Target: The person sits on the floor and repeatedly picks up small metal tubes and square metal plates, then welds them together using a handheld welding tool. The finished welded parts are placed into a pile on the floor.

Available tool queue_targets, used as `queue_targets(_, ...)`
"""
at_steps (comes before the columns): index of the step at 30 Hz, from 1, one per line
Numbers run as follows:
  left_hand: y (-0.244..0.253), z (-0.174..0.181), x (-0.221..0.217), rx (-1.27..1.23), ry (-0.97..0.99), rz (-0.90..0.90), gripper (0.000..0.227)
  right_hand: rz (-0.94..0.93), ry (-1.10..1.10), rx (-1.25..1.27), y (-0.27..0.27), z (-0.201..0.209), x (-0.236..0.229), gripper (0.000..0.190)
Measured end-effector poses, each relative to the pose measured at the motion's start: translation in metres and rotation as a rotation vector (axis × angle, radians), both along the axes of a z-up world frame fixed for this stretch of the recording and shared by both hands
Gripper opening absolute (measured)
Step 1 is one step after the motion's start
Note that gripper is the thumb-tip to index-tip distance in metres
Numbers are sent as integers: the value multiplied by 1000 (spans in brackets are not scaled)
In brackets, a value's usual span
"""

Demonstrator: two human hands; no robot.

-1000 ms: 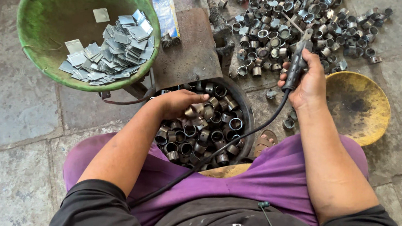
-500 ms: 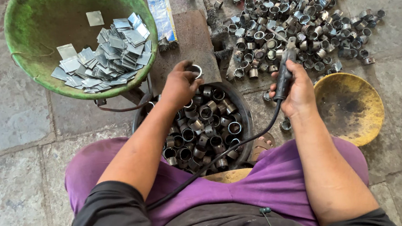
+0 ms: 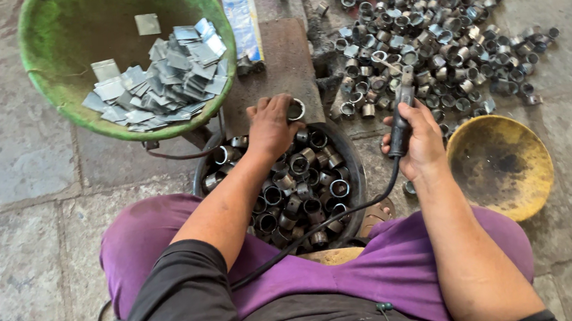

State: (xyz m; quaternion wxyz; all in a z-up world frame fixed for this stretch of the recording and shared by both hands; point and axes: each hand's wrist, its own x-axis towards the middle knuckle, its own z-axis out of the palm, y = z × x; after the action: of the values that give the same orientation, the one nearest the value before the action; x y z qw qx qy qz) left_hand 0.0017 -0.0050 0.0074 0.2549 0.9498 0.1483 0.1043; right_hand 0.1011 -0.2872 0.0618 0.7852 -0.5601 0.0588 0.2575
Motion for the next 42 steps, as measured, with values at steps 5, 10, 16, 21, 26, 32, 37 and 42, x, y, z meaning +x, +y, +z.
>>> queue_targets(5, 5, 14, -2, 77, -87, -10, 70, 27, -8, 10, -2, 0, -1, 41)
queue_targets(10, 57, 57, 6, 148, 109, 113, 43, 33, -35, -10, -3, -1, 0, 42)
queue_targets(16, 113, 93, -20, 106, 276, 216, 51, 37, -46, -27, -3, -1, 0, 44)
queue_targets(21, 119, 87, -24, 246, 340, 28, 83, 39, -54, -8, -2, -2, 2, 47)
queue_targets(26, 124, 81, -31, 199, 439, 63, 60, 41, -36, -33, -1, -4, 0, 47)
queue_targets(32, 123, 83, -41, 247, 315, -4, 54, 28, -33, -22, -4, -3, -1, 49)
queue_targets(37, 116, 85, -44, 234, 110, -73, 60, 23, -20, -7, -1, -2, -2, 54)
queue_targets(42, 90, 80, -28, 113, -155, -140, 32, 44, -31, -26, 9, -4, -7, 59)
